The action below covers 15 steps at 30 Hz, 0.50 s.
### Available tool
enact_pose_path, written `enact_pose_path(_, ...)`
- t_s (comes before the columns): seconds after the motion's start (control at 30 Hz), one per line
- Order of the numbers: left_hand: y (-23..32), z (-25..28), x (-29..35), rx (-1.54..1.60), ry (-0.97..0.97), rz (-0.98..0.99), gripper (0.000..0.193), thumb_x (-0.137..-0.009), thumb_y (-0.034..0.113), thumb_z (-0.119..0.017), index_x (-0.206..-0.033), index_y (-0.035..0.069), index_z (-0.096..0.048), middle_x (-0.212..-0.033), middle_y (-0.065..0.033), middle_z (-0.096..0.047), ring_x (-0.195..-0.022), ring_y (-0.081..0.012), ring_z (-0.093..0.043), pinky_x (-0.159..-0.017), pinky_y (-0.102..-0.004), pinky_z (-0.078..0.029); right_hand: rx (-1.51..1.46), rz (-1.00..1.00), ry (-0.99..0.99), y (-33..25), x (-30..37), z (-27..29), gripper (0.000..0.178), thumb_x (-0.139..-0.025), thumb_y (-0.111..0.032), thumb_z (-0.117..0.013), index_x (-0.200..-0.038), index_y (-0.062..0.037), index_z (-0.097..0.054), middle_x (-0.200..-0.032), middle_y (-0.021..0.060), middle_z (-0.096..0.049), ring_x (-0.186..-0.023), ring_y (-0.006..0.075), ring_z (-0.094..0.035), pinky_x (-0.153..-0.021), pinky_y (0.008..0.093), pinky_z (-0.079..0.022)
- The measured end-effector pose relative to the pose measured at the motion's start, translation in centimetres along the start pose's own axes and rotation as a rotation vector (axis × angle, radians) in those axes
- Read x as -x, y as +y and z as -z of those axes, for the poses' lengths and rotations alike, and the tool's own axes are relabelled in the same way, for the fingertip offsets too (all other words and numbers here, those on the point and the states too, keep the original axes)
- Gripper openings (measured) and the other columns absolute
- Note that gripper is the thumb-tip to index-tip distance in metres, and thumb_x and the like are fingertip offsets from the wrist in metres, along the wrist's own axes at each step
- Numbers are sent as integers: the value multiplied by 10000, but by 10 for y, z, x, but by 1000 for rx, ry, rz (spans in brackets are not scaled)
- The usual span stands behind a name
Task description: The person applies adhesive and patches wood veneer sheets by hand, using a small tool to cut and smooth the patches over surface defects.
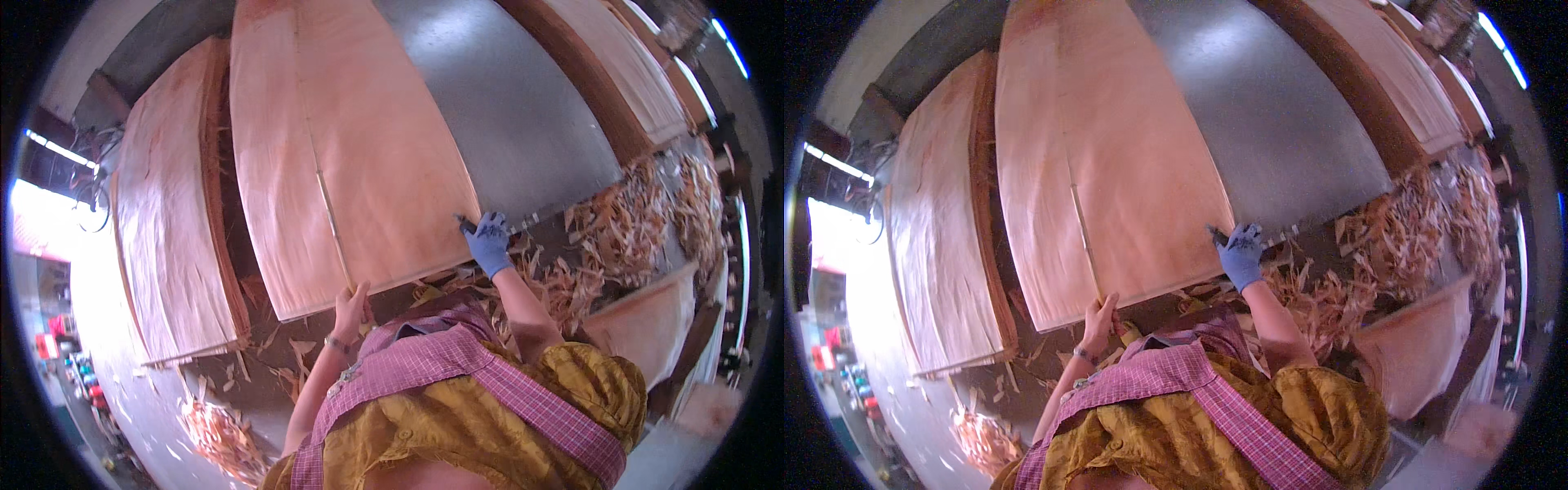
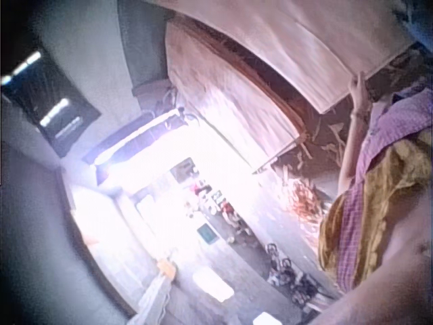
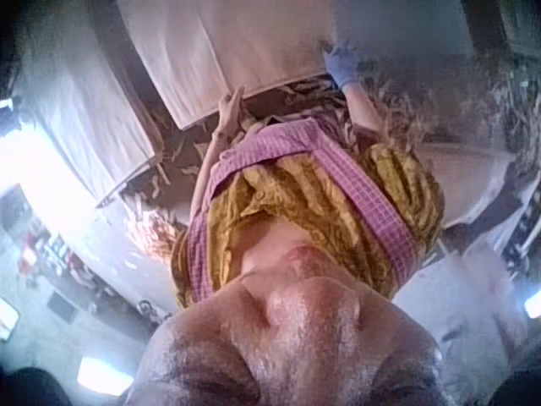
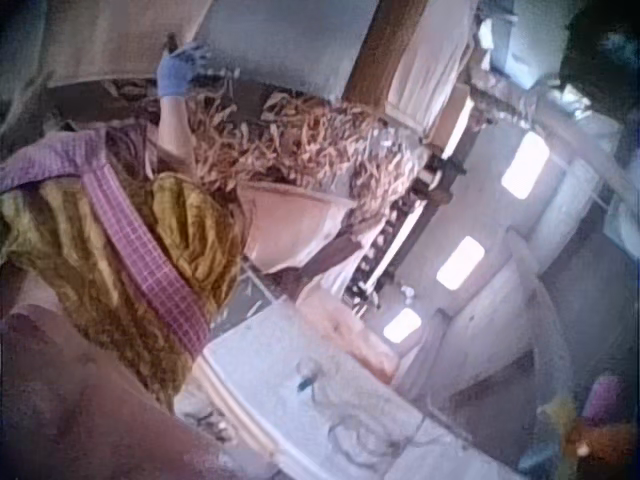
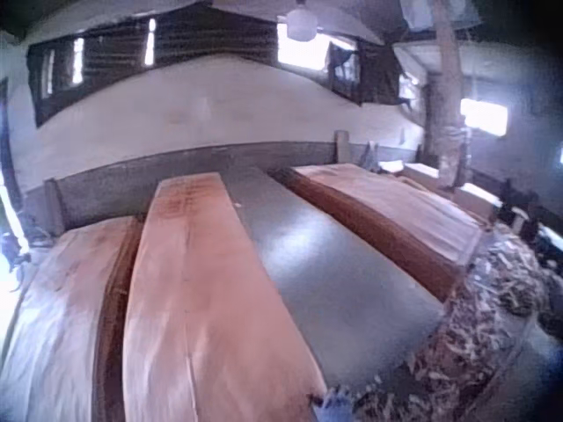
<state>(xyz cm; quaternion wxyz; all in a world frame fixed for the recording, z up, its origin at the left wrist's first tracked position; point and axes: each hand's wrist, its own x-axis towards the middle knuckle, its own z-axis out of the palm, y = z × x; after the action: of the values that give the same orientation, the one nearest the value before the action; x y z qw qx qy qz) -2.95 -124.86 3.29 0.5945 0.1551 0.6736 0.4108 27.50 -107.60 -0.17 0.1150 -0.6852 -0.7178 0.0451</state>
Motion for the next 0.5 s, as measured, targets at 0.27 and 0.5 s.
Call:
enact_pose_path(0.27,18,40,-30,-681,-300,71,411,-886,392,-624,-843,-14,-582,-665,-140,-615,-623,-241,-648,-555,-386,-514,-278,-331,-353,21,-3,43,704,-650,-428,-836,-1133,24,-594,-1125,224,-638,-1000,338,-627,-855,419,-498)
enact_pose_path(0.5,58,-46,-7,-1069,-247,-606,385,-824,387,-628,-975,32,-638,-906,-222,-670,-798,-394,-653,-743,-486,-514,-1260,-242,-326,10,10,48,445,-724,-183,-832,-1095,-6,-662,-1002,25,-662,-859,128,-593,-796,278,-486)
